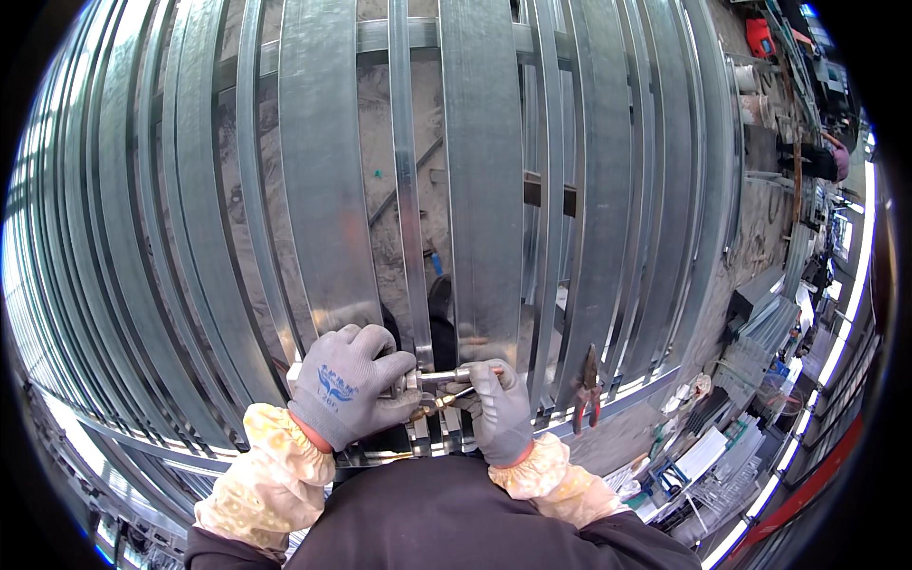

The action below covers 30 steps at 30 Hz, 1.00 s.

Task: The person welds a large curved metal frame using a handheld welding gun, repeatedly striking the tool to generate sparks and adjusting the nozzle with pliers. The person moves along the frame, welding at multiple points and briefly repositioning the frame before continuing.

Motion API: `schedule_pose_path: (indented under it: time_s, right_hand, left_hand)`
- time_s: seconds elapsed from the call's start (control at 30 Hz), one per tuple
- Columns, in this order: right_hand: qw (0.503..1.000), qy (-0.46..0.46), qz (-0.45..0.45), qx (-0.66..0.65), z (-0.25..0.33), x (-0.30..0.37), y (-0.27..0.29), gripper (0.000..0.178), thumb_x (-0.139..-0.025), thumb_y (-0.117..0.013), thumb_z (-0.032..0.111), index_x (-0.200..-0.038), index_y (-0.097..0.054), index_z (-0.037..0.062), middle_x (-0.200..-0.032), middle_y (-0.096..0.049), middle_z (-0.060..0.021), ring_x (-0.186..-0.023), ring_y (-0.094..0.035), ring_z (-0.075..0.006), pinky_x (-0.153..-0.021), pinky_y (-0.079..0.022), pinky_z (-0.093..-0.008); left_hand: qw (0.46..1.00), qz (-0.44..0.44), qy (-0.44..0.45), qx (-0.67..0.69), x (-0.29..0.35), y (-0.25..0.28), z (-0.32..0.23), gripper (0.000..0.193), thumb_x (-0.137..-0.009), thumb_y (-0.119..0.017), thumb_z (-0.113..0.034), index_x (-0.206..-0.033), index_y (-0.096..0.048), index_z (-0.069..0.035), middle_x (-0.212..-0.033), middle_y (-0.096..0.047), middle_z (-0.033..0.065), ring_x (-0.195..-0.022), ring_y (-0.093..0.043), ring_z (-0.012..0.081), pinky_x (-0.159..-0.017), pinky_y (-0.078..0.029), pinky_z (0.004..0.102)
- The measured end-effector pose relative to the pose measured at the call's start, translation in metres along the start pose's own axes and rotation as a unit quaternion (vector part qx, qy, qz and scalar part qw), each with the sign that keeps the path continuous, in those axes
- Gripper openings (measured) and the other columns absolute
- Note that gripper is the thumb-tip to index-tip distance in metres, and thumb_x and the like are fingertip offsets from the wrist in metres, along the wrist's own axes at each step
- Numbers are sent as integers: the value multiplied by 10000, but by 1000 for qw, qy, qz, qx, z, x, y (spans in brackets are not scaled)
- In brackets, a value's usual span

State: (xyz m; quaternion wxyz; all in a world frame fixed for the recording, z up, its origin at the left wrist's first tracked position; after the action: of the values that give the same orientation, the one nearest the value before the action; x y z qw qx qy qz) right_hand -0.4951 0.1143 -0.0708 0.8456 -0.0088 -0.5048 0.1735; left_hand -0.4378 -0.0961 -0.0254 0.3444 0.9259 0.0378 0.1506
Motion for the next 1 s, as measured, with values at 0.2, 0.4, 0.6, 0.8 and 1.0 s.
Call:
schedule_pose_path:
  time_s: [0.2,0.4,0.6,0.8,1.0]
  right_hand:
    - [997,-10,-5,81,22,0,5,197,-1034,-602,162,-1129,-616,-10,-1002,-688,-83,-936,-683,-147,-838,-581,-304]
    - [752,403,63,517,108,12,-28,467,-823,-811,211,-1224,-650,36,-1083,-691,-139,-941,-677,-284,-848,-530,-363]
    - [540,284,262,748,87,-14,-87,383,-849,-726,444,-1053,-722,120,-977,-709,-57,-884,-678,-281,-776,-520,-401]
    - [543,220,311,748,73,-29,-85,287,-925,-643,409,-954,-726,136,-881,-702,-53,-884,-684,-280,-774,-529,-415]
    - [550,165,291,766,74,-41,-85,255,-969,-596,352,-1004,-728,137,-888,-704,-98,-875,-687,-309,-740,-528,-436]
  left_hand:
    - [1000,-15,-8,-6,2,0,0,391,-628,-858,-385,-920,-742,-152,-879,-580,39,-778,-600,234,-672,-479,381]
    - [1000,-18,-4,-13,4,0,1,392,-634,-858,-403,-913,-743,-153,-878,-594,43,-774,-615,238,-673,-491,386]
    - [1000,-15,-1,-12,3,0,1,283,-726,-781,-389,-901,-722,-174,-914,-595,34,-828,-628,241,-690,-501,401]
    - [1000,-6,4,-13,4,0,1,287,-724,-777,-388,-912,-720,-179,-926,-601,33,-862,-630,243,-700,-503,412]
    - [1000,-1,5,-14,3,-1,1,276,-726,-779,-381,-902,-723,-177,-920,-599,36,-839,-631,240,-700,-505,406]
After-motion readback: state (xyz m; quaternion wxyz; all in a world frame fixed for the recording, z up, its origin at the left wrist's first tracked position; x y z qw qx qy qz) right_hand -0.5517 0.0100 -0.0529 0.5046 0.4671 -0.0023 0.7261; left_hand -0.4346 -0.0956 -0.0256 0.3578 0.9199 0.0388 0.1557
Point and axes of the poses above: each hand's wrist, its own x-axis away from the middle knuckle, its own y-axis out of the back of the hand, z = x × y, the point moved 6 cm from there along -x, towards the middle knuckle
